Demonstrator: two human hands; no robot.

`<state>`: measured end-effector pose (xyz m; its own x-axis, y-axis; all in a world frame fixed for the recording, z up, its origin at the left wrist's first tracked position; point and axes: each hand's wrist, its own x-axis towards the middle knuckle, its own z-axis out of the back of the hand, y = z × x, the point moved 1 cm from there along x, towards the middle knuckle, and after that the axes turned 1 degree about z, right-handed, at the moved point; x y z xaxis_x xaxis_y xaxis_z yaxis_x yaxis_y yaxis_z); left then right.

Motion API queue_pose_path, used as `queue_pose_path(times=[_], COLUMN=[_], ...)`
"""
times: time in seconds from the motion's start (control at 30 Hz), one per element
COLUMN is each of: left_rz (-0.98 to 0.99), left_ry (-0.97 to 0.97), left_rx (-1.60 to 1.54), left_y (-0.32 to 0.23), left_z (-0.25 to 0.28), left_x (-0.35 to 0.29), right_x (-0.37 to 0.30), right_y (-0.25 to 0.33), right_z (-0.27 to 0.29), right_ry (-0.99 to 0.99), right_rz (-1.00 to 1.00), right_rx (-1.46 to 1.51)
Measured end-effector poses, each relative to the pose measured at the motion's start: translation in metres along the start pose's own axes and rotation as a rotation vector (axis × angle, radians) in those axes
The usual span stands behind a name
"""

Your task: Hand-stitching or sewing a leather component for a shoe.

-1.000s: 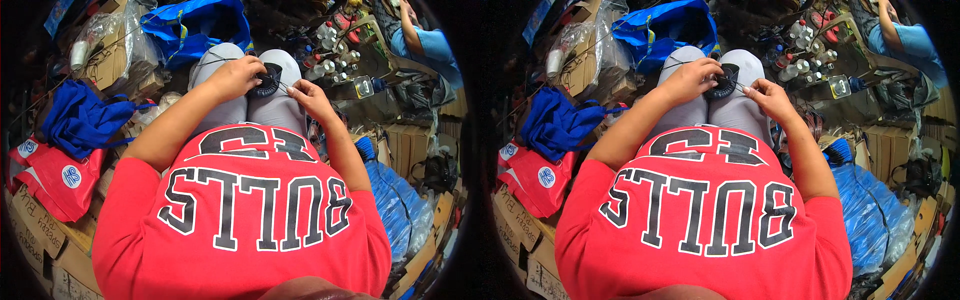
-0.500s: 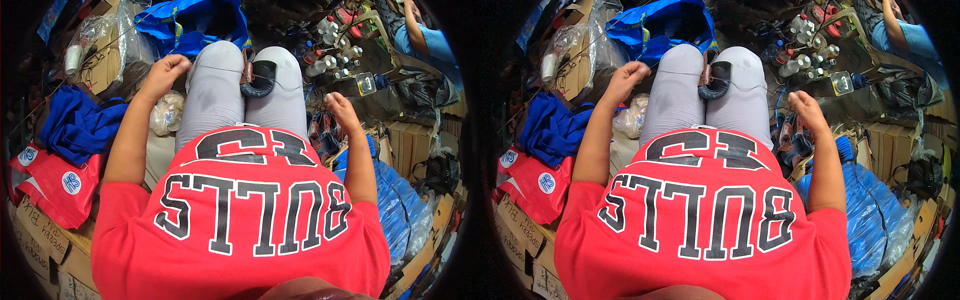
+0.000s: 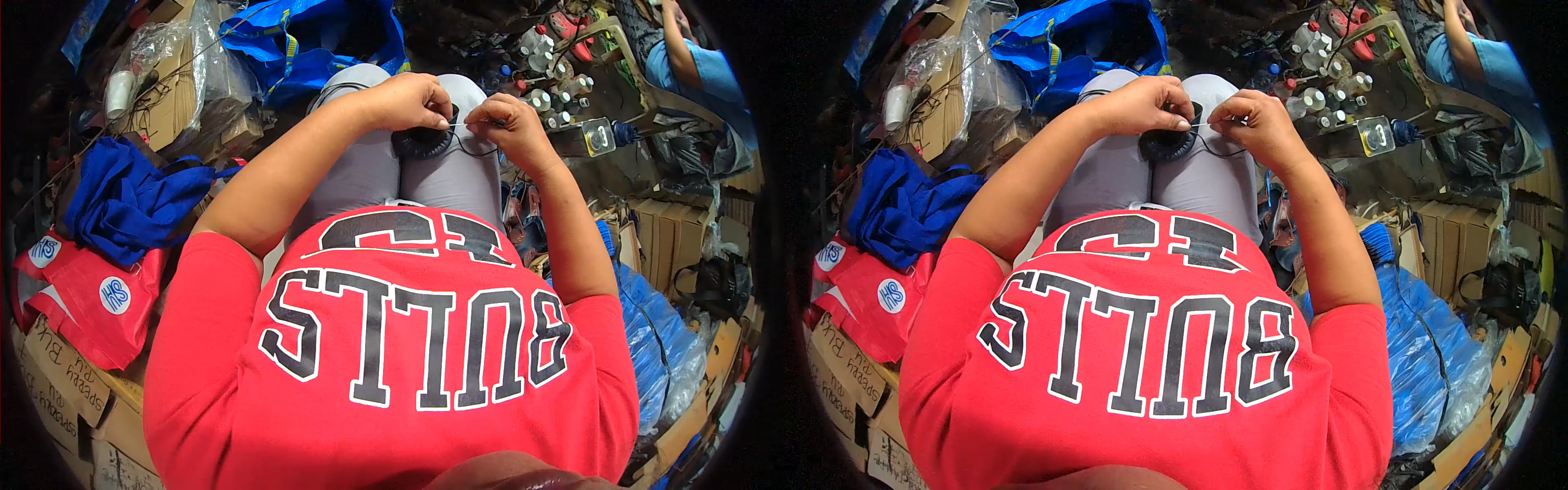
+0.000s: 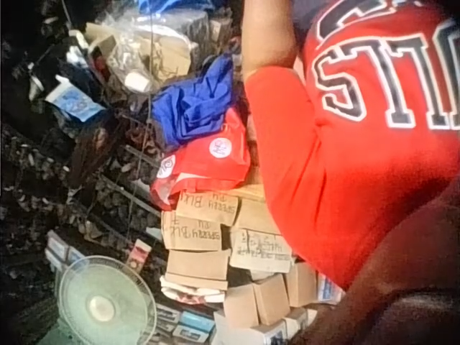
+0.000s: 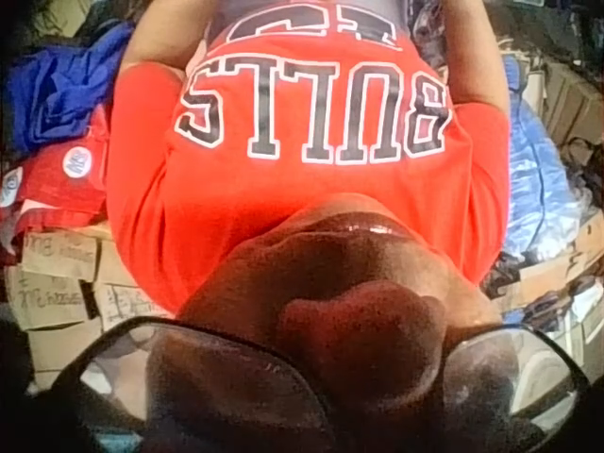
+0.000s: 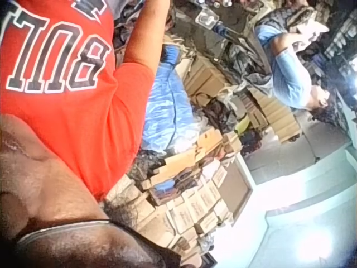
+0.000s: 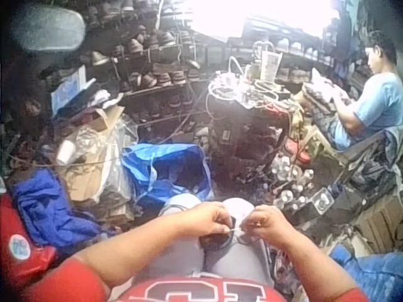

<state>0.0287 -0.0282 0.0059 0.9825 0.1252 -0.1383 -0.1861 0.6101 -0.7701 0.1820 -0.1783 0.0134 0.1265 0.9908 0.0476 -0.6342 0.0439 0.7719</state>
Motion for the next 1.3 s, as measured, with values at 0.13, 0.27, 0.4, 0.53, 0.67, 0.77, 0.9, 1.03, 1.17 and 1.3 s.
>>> queue_pose_path(times=[0.13,0.27,0.4,0.53,0.67,0.77,0.9,1.03,1.17,1.3], left_rz=[0.000,0.079,0.117,0.144,0.155,0.125,0.109,0.078,0.001,0.049], left_ry=[0.012,0.083,0.104,0.114,0.152,0.197,0.236,0.289,0.302,0.241], left_rx=[-0.118,-0.317,-0.493,-0.606,-0.587,-0.557,-0.520,-0.442,-0.323,-0.231], left_y=[0.011,0.016,0.022,0.026,0.025,0.022,0.021,0.018,0.018,0.010], left_z=[-0.004,-0.006,-0.011,-0.014,-0.012,-0.010,-0.008,-0.005,-0.003,0.000], left_x=[0.004,0.006,0.006,0.002,-0.001,-0.003,-0.003,-0.003,-0.001,0.006], right_x=[0.004,0.002,-0.008,-0.017,-0.029,-0.036,-0.033,-0.020,0.001,0.013], right_y=[0.001,-0.003,-0.014,-0.009,0.004,0.010,0.027,0.053,0.061,0.035], right_z=[0.003,-0.003,-0.022,-0.033,-0.034,-0.037,-0.032,-0.025,-0.018,-0.011], right_ry=[0.037,0.062,0.034,-0.101,-0.159,-0.186,-0.167,0.003,0.181,0.294], right_rz=[0.017,-0.012,-0.074,-0.063,-0.019,-0.009,0.020,0.150,0.181,0.116], right_rx=[-0.022,0.020,0.233,0.235,0.062,-0.016,-0.144,-0.597,-0.714,-0.525])
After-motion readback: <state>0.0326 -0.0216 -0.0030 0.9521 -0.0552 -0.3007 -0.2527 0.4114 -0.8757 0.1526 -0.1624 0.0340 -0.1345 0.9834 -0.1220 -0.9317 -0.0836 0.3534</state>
